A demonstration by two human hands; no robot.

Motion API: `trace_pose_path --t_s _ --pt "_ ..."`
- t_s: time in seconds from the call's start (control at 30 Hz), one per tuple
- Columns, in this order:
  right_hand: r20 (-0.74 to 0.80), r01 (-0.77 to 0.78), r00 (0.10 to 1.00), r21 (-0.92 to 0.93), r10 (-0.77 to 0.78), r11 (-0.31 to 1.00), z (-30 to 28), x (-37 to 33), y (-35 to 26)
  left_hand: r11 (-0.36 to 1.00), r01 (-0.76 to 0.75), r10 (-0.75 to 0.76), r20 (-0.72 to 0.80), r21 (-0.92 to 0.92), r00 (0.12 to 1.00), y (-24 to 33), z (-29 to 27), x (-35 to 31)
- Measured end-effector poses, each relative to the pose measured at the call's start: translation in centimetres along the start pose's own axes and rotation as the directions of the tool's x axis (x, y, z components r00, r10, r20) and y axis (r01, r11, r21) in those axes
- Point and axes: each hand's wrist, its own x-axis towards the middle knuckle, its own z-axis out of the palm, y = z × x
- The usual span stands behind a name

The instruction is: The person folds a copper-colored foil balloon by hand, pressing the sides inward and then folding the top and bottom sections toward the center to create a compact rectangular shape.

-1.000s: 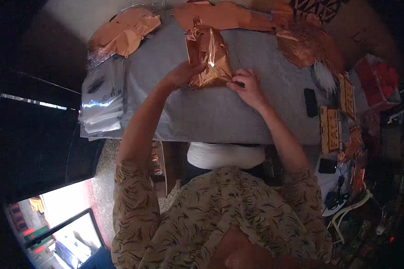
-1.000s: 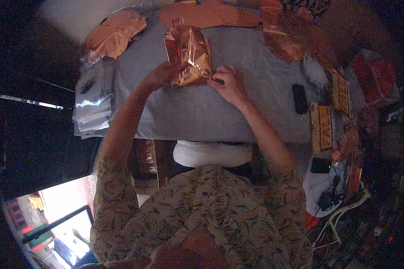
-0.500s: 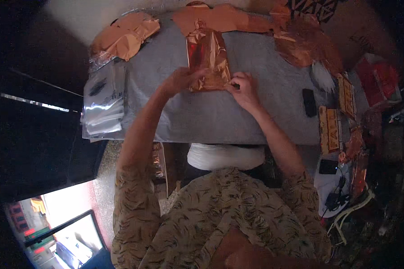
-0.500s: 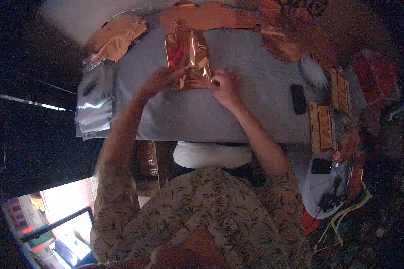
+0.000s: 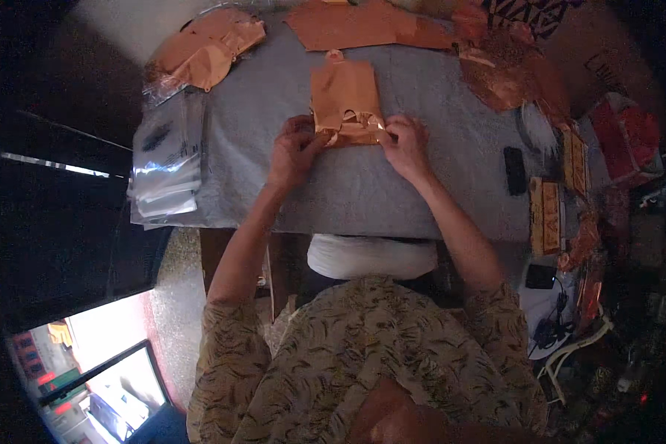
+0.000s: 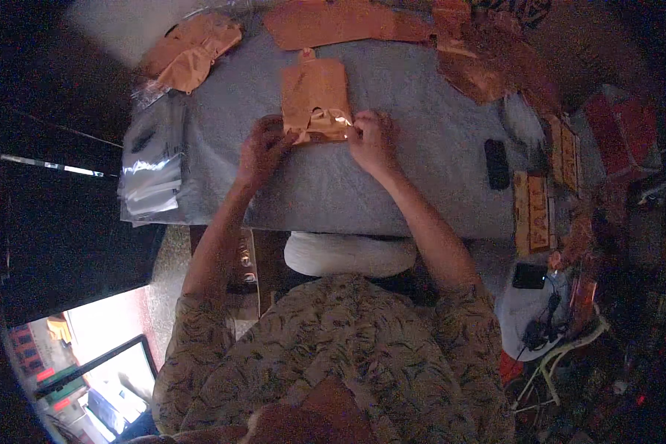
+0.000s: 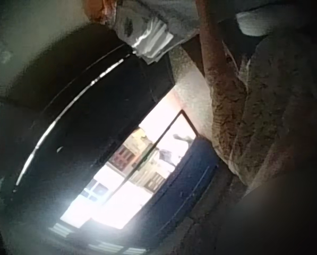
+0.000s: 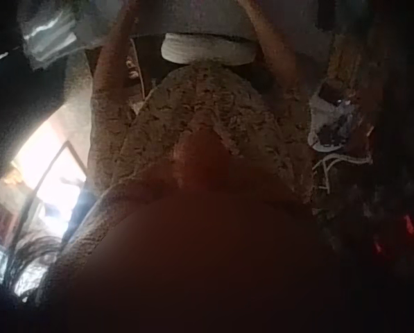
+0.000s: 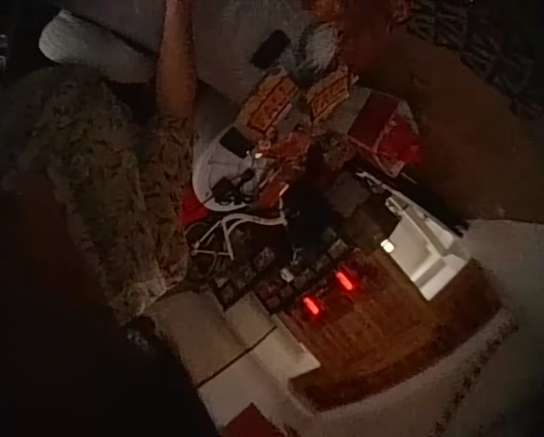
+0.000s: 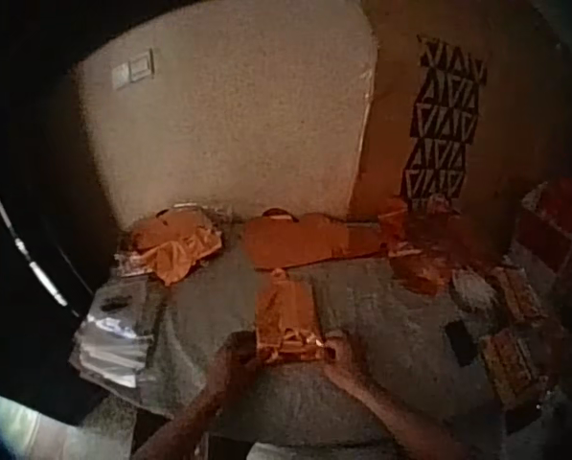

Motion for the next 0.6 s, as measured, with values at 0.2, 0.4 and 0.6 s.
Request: trace_pose_path --t_s 0.2,0.4,0.6 --pt "-0.024 -0.015 1.0 0.043 0.016 0.999 0.2 0.1 0.0 1.0 -0.008 0.008 0.013 0.004 1.0 -0.2 0.1 -0.2" --pt "-0.064 0.008 0.998 0.027 -0.006 1.0 0.0 -0.1 -0.3 0.996 -0.086 0.086 -0.028 0.022 0.996 0.0 0.5 -0.1" --pt "-0.04 -0.018 0.999 0.025 0.019 1.0 -0.1 0.0 -1.0 0.994 0.041 -0.045 -0.04 -0.102 0.998 -0.7 1.4 -0.6"
